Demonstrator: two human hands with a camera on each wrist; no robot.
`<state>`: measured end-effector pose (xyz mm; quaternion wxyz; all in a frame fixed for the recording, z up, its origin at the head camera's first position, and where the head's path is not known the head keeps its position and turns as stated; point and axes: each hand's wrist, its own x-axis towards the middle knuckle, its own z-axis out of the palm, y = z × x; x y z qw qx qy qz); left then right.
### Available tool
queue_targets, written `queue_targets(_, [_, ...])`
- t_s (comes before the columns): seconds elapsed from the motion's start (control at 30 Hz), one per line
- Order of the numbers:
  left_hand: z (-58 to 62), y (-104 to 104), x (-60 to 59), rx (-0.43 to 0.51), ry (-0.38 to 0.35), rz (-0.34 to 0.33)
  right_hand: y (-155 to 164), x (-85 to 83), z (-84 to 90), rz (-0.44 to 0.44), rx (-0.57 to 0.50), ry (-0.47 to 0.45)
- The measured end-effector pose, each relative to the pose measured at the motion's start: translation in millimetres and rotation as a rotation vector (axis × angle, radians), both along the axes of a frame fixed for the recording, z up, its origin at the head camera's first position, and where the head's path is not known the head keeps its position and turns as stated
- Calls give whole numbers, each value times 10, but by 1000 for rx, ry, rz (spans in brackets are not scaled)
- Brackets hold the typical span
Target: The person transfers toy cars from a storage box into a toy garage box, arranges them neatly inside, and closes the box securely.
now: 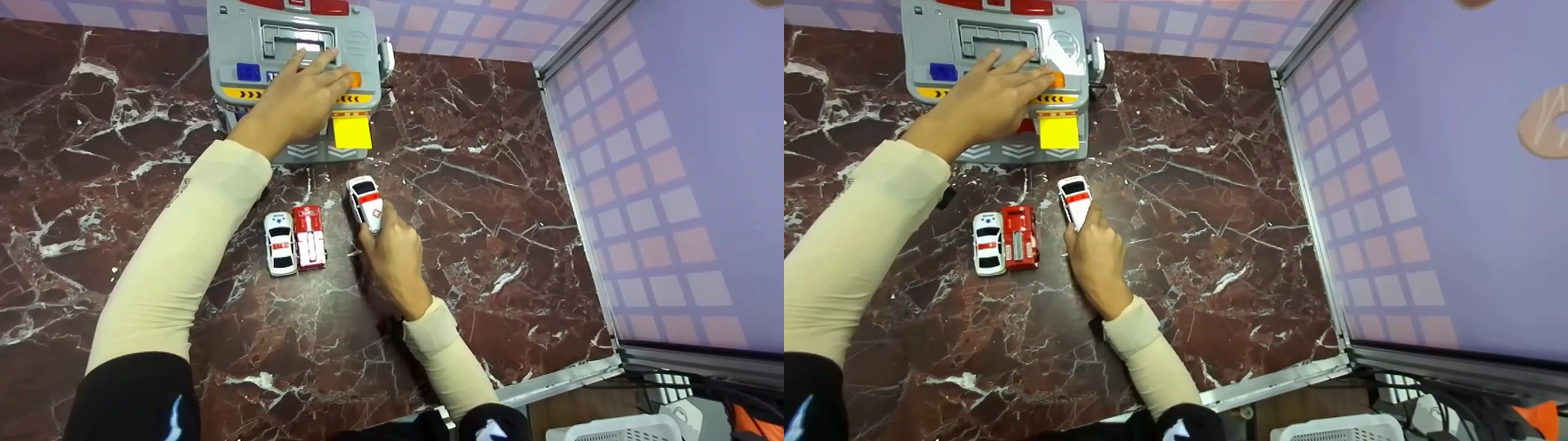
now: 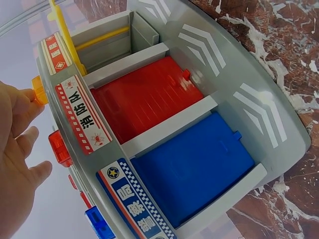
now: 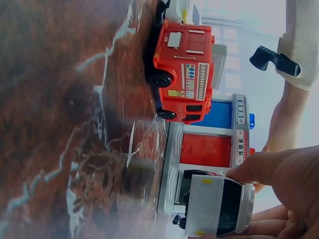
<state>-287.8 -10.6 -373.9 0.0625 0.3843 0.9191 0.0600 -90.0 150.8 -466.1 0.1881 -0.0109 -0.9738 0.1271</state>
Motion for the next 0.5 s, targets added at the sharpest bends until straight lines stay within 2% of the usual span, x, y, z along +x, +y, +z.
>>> queue_targets(0.17, [-4,5,-3,8,3,0,-6,-81,1,-11,-19,-3])
queue_targets(0.4, [-27,-8,-9,32,9,1,-23,-183,5,-44,-26,-85])
queue_targets(0.5, [-28,-13,-8,49,17,1,-31,-228,6,-59,-30,-90])
